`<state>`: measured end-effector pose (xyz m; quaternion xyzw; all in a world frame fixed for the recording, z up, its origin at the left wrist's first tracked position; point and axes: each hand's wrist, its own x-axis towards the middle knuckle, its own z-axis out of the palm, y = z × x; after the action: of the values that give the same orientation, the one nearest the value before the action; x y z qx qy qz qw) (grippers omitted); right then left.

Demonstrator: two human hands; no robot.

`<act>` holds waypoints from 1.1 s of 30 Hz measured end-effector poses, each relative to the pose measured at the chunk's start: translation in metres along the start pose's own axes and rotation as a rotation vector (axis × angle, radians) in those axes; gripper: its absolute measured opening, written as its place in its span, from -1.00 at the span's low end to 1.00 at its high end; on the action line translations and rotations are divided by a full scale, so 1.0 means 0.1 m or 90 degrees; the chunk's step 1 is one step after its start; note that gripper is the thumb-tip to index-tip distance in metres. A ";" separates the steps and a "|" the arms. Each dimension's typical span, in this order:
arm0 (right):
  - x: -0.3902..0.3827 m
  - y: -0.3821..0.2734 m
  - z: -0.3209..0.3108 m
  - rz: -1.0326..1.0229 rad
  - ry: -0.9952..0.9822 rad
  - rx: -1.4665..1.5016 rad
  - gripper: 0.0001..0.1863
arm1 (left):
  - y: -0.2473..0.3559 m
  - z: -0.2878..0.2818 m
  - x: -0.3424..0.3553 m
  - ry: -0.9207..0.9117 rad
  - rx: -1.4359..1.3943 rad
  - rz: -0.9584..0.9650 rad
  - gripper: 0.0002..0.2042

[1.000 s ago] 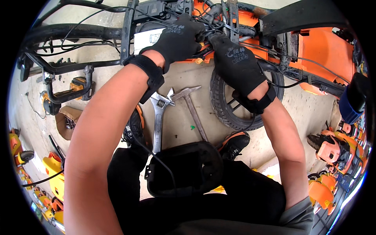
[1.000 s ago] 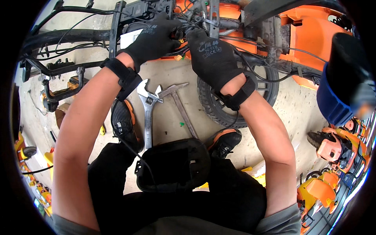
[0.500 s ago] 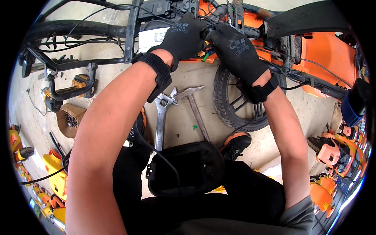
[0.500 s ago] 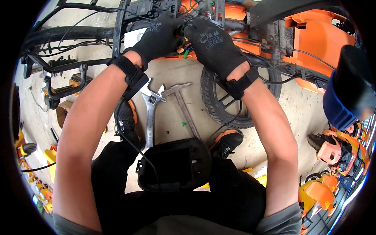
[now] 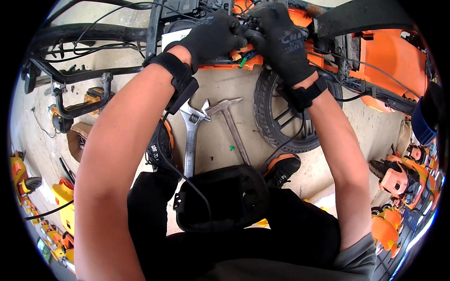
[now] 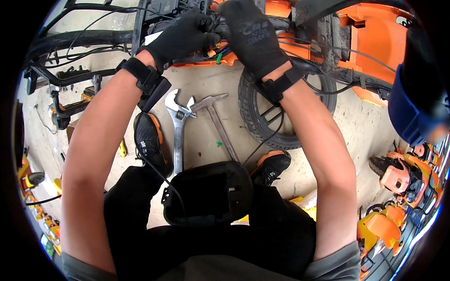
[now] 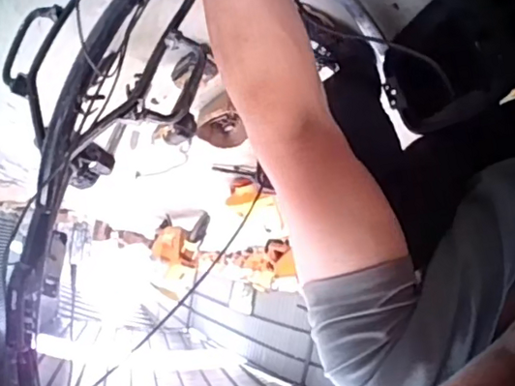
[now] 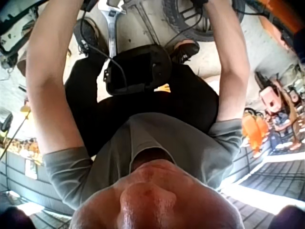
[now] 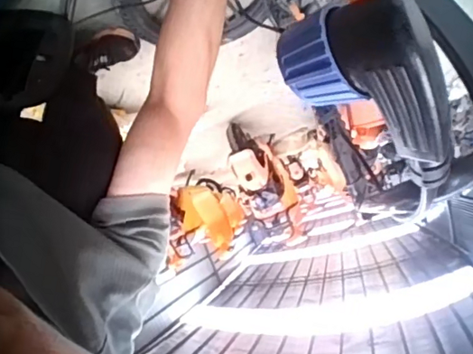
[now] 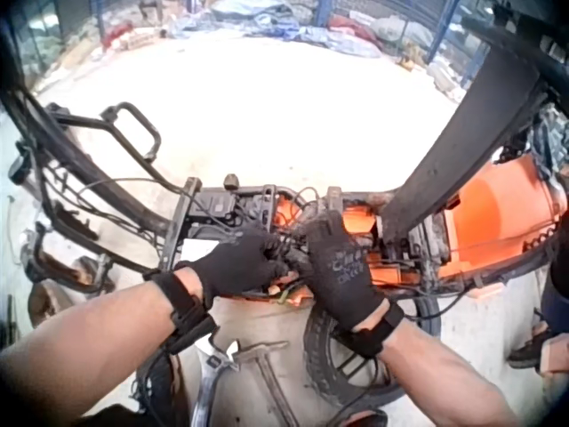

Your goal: The person connects electrical wires on a scooter frame and aligns a mechanical component with the mounting points on the frame by hand.

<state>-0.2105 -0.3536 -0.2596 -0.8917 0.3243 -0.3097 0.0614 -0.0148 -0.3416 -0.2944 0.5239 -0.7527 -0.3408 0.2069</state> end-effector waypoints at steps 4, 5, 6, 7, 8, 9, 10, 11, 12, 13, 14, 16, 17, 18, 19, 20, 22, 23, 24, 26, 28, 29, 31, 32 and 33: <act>-0.16 0.05 -0.07 0.148 -0.108 0.073 -0.78 | -0.11 0.08 0.03 0.069 -0.007 0.034 -0.83; -0.21 0.00 -0.12 0.188 -0.156 0.107 -0.78 | -0.13 0.06 0.04 0.059 -0.003 0.047 -0.82; -0.28 -0.03 -0.11 0.221 -0.152 0.211 -0.77 | -0.14 0.04 0.06 0.049 0.001 0.059 -0.82; -0.29 -0.04 -0.09 0.218 -0.152 0.191 -0.76 | -0.16 0.01 0.08 0.003 -0.035 0.020 -0.81; -0.31 -0.05 -0.07 0.217 -0.150 0.173 -0.75 | -0.11 -0.06 0.10 -0.046 -0.069 -0.018 -0.81; -0.32 -0.05 -0.05 0.217 -0.149 0.155 -0.74 | -0.06 -0.13 0.13 -0.095 -0.103 -0.056 -0.81; -0.36 -0.05 0.00 0.237 -0.148 0.166 -0.74 | 0.00 -0.14 0.11 -0.100 -0.125 -0.088 -0.82; -0.36 -0.07 0.05 0.253 -0.145 0.179 -0.73 | 0.03 -0.17 0.09 -0.112 -0.141 -0.107 -0.82; -0.35 -0.08 0.09 0.269 -0.142 0.193 -0.73 | 0.05 -0.19 0.08 -0.125 -0.156 -0.124 -0.82; -0.35 -0.09 0.09 0.244 -0.149 0.153 -0.72 | 0.07 -0.22 0.08 -0.138 -0.171 -0.142 -0.83; -0.33 -0.13 0.09 0.219 -0.156 0.114 -0.72 | 0.03 -0.22 0.09 -0.135 -0.182 -0.136 -0.83; -0.33 -0.16 0.14 0.194 -0.155 0.074 -0.74 | -0.07 -0.21 0.10 -0.129 -0.202 -0.122 -0.84; -0.37 -0.14 0.17 0.163 -0.134 0.083 -0.76 | -0.08 -0.20 0.10 -0.126 -0.200 -0.086 -0.84; -0.40 -0.12 0.17 0.131 -0.112 0.092 -0.78 | -0.10 -0.20 0.10 -0.123 -0.196 -0.050 -0.85; -0.43 -0.09 0.18 0.099 -0.091 0.101 -0.80 | -0.11 -0.20 0.11 -0.119 -0.193 -0.014 -0.85; -0.40 -0.15 0.11 0.144 -0.134 0.132 -0.79 | -0.10 -0.20 0.11 -0.116 -0.187 -0.033 -0.85; -0.48 -0.15 0.14 0.159 -0.133 0.145 -0.74 | -0.08 -0.19 0.11 -0.101 -0.133 -0.034 -0.85; -0.50 -0.16 0.13 0.168 -0.132 0.152 -0.72 | -0.07 -0.19 0.11 -0.094 -0.105 -0.035 -0.84; -0.52 -0.17 0.12 0.206 -0.169 0.164 -0.69 | -0.06 -0.20 0.11 -0.080 -0.066 -0.026 -0.83; -0.53 -0.20 0.07 0.281 -0.241 0.188 -0.64 | -0.07 -0.18 0.10 -0.066 -0.083 -0.028 -0.79; -0.57 -0.17 0.12 0.286 -0.233 0.216 -0.61 | -0.08 -0.17 0.10 -0.058 -0.085 -0.036 -0.73; -0.57 -0.17 0.13 0.292 -0.229 0.228 -0.59 | -0.04 -0.18 0.10 -0.059 -0.080 -0.040 -0.70; -0.58 -0.19 0.11 0.260 -0.239 0.173 -0.57 | 0.02 -0.20 0.09 -0.058 -0.069 -0.046 -0.66; -0.57 -0.21 0.11 0.243 -0.244 0.147 -0.56 | 0.03 -0.21 0.09 -0.056 -0.062 -0.048 -0.64; -0.57 -0.21 0.13 0.243 -0.229 0.140 -0.56 | 0.04 -0.21 0.08 -0.054 -0.055 -0.049 -0.62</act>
<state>-0.2257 -0.3038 -0.2923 -0.8432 0.4346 -0.1626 0.2713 -0.0059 -0.3548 -0.2774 0.5281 -0.7245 -0.4029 0.1838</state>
